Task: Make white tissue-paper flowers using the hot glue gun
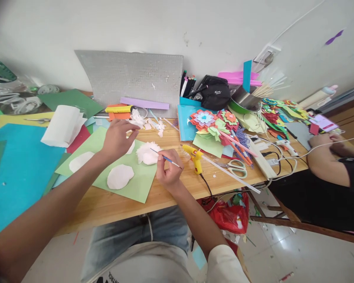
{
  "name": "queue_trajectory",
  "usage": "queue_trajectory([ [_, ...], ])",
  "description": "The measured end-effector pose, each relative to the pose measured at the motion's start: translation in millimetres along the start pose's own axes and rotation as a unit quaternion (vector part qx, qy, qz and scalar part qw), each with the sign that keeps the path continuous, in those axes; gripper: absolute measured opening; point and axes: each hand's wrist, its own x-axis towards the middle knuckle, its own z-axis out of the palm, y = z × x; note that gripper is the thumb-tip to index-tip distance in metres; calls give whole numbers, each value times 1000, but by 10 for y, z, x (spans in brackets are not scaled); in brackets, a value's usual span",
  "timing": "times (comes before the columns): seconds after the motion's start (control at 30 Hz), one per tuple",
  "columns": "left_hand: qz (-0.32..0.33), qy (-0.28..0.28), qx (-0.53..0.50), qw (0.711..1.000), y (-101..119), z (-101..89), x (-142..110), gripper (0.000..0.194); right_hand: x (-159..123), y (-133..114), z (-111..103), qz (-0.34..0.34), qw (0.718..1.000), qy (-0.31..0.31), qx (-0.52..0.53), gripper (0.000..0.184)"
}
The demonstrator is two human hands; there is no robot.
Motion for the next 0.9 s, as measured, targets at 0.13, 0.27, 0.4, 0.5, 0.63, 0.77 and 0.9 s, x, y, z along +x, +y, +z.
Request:
queue_trajectory([
  [0.13, 88, -147, 37, 984, 58, 244, 450, 27, -8, 45, -51, 14, 998, 66, -11, 11],
  [0.27, 70, -209, 30, 975, 57, 587, 725, 25, -12, 101, -61, 25, 995, 87, -33, 12],
  [0.4, 138, -233, 17, 963, -9, 813, 808, 29, -9, 120, -54, 51, 994, 91, -35, 13],
  [0.5, 209, -235, 31, 949, -37, 868, 833, 33, -8, 121, -52, 50, 993, 100, -27, 13],
  [0.63, 252, -255, 46, 932, 6, 827, 862, 31, 2, 115, -64, 49, 993, 100, -33, 12],
  [0.77, 253, -273, 55, 927, 80, 745, 867, 30, 17, 105, -70, 42, 993, 103, -27, 12],
  [0.9, 273, -279, 83, 917, 131, 701, 858, 27, 13, 103, -63, 43, 993, 107, -23, 12],
])
